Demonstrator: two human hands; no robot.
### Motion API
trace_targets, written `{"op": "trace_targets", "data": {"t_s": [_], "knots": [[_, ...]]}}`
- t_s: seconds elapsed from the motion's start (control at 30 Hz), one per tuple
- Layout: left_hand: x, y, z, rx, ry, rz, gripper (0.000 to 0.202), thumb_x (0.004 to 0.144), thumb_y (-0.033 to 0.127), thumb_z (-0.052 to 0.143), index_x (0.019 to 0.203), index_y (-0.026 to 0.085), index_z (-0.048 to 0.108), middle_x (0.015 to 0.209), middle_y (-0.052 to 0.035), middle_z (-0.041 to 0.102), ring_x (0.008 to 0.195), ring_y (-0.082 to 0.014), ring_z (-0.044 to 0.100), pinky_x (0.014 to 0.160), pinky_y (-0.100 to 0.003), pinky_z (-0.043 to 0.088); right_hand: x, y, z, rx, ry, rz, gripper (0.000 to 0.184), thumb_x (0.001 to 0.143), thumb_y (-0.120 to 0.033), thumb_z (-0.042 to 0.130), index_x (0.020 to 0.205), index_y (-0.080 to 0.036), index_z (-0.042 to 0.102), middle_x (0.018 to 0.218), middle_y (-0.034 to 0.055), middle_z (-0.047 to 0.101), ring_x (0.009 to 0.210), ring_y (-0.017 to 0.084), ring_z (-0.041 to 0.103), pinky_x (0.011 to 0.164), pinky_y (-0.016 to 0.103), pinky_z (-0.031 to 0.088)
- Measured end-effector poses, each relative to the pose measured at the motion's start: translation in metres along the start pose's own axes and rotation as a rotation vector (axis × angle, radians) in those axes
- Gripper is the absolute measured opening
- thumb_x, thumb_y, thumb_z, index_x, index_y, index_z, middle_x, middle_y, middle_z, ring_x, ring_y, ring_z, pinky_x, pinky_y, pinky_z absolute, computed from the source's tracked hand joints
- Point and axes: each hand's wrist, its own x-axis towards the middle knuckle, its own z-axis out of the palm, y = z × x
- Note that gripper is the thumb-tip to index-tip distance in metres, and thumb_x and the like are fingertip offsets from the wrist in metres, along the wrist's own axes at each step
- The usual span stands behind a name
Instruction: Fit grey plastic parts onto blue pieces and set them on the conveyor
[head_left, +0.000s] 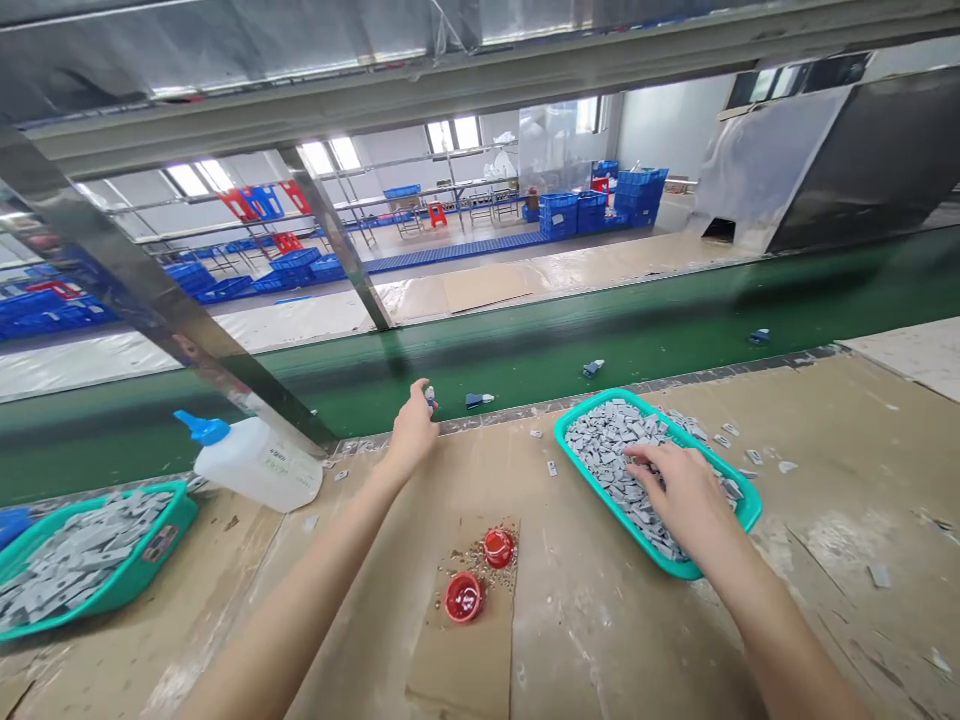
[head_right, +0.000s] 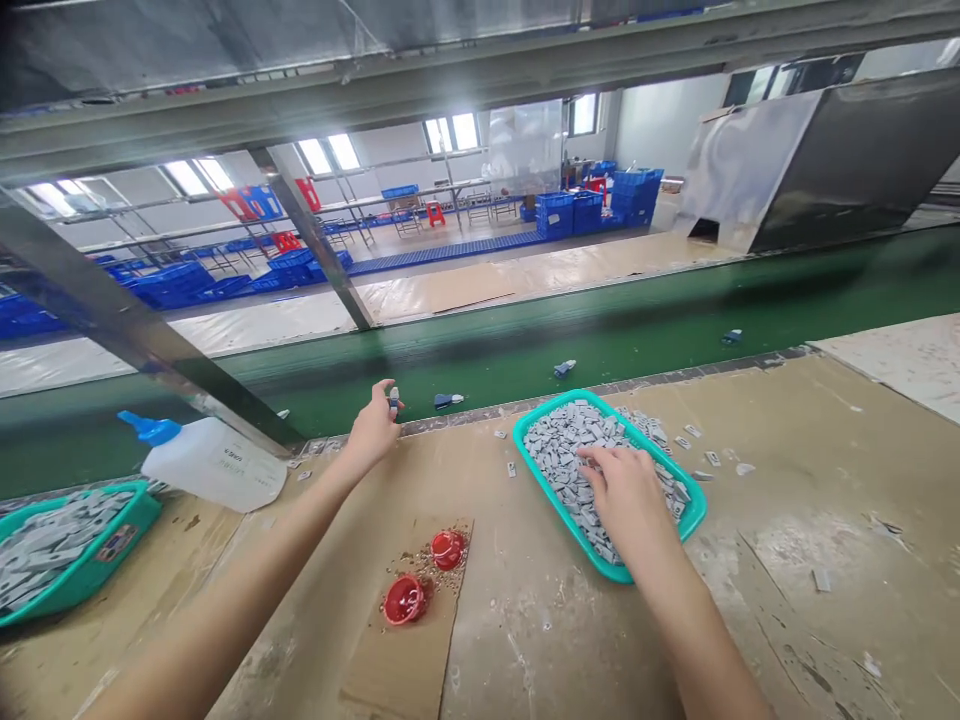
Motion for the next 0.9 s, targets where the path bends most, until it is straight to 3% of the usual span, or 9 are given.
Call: {"op": "trace_targets", "data": {"t_s": [0.1, 0.23, 0.37, 0.5, 0.63, 0.77, 0.83, 0.9], "knots": [[0.022, -0.001, 0.009, 0.117, -0.060, 0.067, 0.052, 0.073, 0.003, 0.044, 0.123, 0.017, 0.041, 0.090, -0.0114, 0.060, 0.080, -0.0252, 0.056, 0.076, -0.038, 0.040, 0.017, -0.007, 0.003, -0.032, -0.030, -0.065, 0.027, 0.085, -0.028, 0.050, 0.107, -0.024, 0.065, 0.094, 0.0101, 0.064, 0.093, 0.030, 0.049, 0.075, 0.039, 0.042], [0.028, -0.002, 0.022, 0.198, -0.131, 0.135, 0.027, 0.082, 0.014, 0.042, 0.103, 0.019, 0.057, 0.096, -0.0120, 0.060, 0.082, -0.0253, 0.057, 0.075, -0.036, 0.041, 0.045, -0.018, 0.009, -0.053, -0.102, -0.150, 0.025, 0.084, -0.027, 0.055, 0.106, -0.024, 0.067, 0.093, 0.0103, 0.064, 0.098, 0.030, 0.048, 0.074, 0.037, 0.042], [0.025, -0.006, 0.031, 0.197, -0.127, 0.151, 0.026, 0.085, 0.029, 0.046, 0.105, 0.018, 0.059, 0.108, -0.0149, 0.057, 0.093, -0.0301, 0.056, 0.081, -0.040, 0.041, 0.060, -0.021, 0.020, -0.109, -0.163, -0.229, 0.024, 0.085, -0.020, 0.053, 0.105, -0.025, 0.067, 0.089, 0.0089, 0.065, 0.096, 0.027, 0.050, 0.072, 0.033, 0.042], [0.018, -0.007, 0.030, 0.132, -0.086, 0.129, 0.020, 0.083, 0.022, 0.049, 0.098, 0.016, 0.061, 0.117, -0.0181, 0.053, 0.108, -0.0345, 0.049, 0.087, -0.045, 0.039, 0.059, -0.020, 0.026, -0.159, -0.141, -0.236, 0.022, 0.089, -0.021, 0.046, 0.091, -0.025, 0.068, 0.087, 0.0084, 0.065, 0.096, 0.027, 0.050, 0.062, 0.031, 0.040], [-0.001, 0.003, 0.020, -0.020, -0.007, 0.148, 0.017, 0.083, 0.024, 0.051, 0.096, 0.017, 0.059, 0.130, -0.0156, 0.046, 0.124, -0.0318, 0.036, 0.097, -0.043, 0.034, 0.051, -0.022, 0.015, -0.118, -0.066, -0.214, 0.023, 0.091, -0.026, 0.042, 0.088, -0.023, 0.064, 0.090, 0.0099, 0.064, 0.098, 0.028, 0.051, 0.059, 0.031, 0.040], [-0.045, 0.016, 0.001, -0.233, 0.010, 0.090, 0.029, 0.086, 0.038, 0.046, 0.101, 0.015, 0.056, 0.106, -0.0137, 0.062, 0.099, -0.0244, 0.059, 0.084, -0.037, 0.046, 0.027, -0.037, -0.007, 0.276, -0.055, -0.135, 0.026, 0.092, -0.038, 0.039, 0.098, -0.021, 0.058, 0.098, 0.0103, 0.065, 0.086, 0.025, 0.059, 0.069, 0.036, 0.046], [-0.073, 0.020, -0.012, -0.496, -0.062, -0.006, 0.032, 0.086, 0.041, 0.046, 0.099, 0.013, 0.057, 0.100, -0.0126, 0.066, 0.091, -0.0212, 0.063, 0.078, -0.033, 0.049, 0.007, -0.051, -0.013, 0.607, -0.128, -0.065, 0.026, 0.089, -0.042, 0.044, 0.098, -0.022, 0.058, 0.106, 0.0097, 0.065, 0.088, 0.023, 0.061, 0.071, 0.034, 0.049], [-0.100, 0.024, -0.025, -0.877, -0.149, -0.169, 0.026, 0.081, 0.036, 0.057, 0.092, 0.013, 0.061, 0.096, -0.0101, 0.068, 0.089, -0.0175, 0.064, 0.078, -0.028, 0.049, -0.012, -0.066, -0.012, 0.862, -0.230, 0.012, 0.027, 0.084, -0.045, 0.053, 0.093, -0.021, 0.060, 0.100, 0.0096, 0.066, 0.089, 0.023, 0.062, 0.068, 0.032, 0.051]]}}
